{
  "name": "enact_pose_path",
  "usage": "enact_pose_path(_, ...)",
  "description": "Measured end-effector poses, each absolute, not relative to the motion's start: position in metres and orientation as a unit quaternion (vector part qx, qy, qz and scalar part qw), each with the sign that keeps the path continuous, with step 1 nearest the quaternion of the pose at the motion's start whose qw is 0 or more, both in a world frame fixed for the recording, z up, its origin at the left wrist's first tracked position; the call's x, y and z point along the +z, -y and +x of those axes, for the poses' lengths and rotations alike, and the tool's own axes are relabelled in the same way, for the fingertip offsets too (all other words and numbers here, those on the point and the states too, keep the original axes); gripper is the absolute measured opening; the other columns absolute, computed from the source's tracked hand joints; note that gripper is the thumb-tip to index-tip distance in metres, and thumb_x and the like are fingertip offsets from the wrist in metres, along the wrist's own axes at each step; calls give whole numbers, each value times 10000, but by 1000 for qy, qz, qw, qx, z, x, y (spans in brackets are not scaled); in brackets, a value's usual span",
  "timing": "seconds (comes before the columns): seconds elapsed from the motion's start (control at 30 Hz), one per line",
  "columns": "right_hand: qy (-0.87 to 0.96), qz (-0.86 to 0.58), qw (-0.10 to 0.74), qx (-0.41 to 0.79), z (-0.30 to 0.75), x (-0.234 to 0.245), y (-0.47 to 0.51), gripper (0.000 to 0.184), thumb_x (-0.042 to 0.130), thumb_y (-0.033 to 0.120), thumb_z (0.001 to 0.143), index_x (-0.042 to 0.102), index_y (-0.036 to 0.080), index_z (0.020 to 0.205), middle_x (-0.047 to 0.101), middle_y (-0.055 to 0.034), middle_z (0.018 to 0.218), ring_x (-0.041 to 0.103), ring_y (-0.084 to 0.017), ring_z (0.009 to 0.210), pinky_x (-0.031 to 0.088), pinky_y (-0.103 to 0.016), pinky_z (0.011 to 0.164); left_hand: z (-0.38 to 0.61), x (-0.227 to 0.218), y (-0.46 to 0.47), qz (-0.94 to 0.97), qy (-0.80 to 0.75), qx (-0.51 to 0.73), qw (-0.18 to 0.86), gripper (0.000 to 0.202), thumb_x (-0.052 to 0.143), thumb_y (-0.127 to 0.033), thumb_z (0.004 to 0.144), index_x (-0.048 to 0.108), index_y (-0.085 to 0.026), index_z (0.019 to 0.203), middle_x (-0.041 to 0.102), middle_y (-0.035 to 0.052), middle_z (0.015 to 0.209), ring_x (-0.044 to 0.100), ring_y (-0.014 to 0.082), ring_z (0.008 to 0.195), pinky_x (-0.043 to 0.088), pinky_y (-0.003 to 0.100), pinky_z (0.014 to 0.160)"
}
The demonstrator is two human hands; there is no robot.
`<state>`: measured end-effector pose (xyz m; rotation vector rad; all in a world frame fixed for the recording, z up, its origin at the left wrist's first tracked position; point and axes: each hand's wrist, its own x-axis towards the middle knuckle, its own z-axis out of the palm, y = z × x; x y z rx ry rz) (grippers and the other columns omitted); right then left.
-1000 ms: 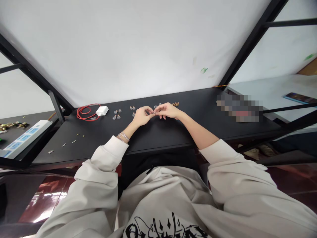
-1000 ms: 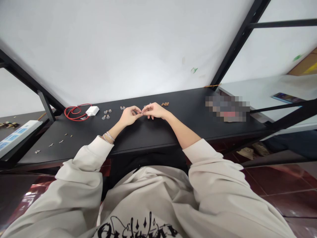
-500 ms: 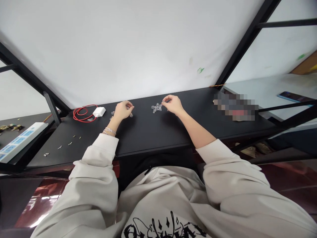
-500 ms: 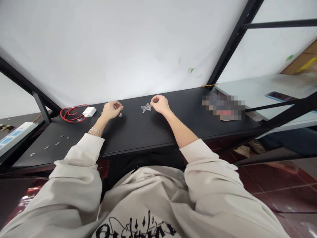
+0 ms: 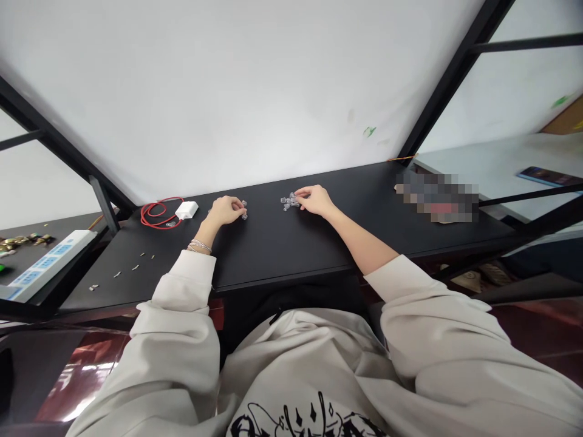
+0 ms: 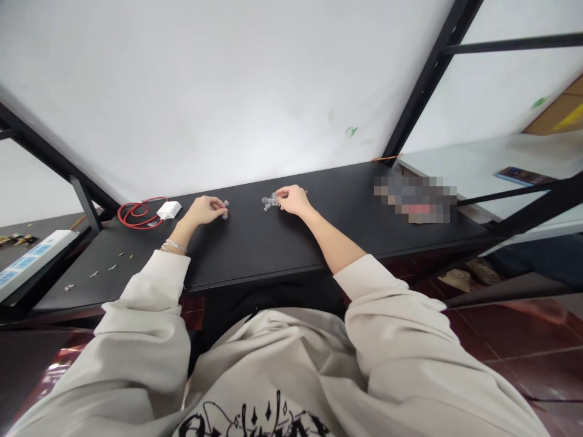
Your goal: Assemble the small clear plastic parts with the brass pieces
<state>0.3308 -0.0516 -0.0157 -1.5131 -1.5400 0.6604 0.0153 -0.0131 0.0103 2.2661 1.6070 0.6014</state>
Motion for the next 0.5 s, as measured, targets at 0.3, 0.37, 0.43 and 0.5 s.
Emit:
enact_pose_path(0.3, 620, -625, 424, 213, 333, -12, 52, 142, 729, 199, 794, 786, 158, 918, 776, -84, 936, 680, -150, 651, 571, -303, 739, -12, 14, 2, 768, -580, 250, 105, 134, 751, -363, 765, 753, -231, 786, 740, 47, 731, 697, 236, 760, 511, 333, 768)
enact_pose_path(0.37, 618, -626, 423, 216, 334, -11, 52, 137, 721, 209, 803, 786, 158, 912, 772, -83, 933, 673, -149, 651, 568, -301, 730, -25, 14, -2, 763, -587, 250, 106, 148, 738, -370, 768, 754, -228, 805, 740, 49, 737, 700, 236, 755, 515, 330, 749)
enact_pose_path(0.43, 618, -623, 425, 222, 333, -11, 52, 135, 717, 213, 804, 785, 158, 908, 768, -85, 921, 667, -150, 647, 567, -299, 713, -39, 13, -5, 755, -593, 254, 115, 165, 733, -373, 762, 758, -225, 830, 744, 48, 744, 700, 232, 734, 518, 328, 725)
enact_pose_path(0.5, 617, -619, 430, 225, 333, -11, 52, 136, 714, 213, 803, 783, 156, 905, 765, -87, 904, 663, -152, 644, 565, -295, 693, -52, 14, -5, 749, -598, 255, 126, 176, 742, -368, 743, 762, -225, 843, 747, 42, 741, 695, 223, 701, 518, 326, 698)
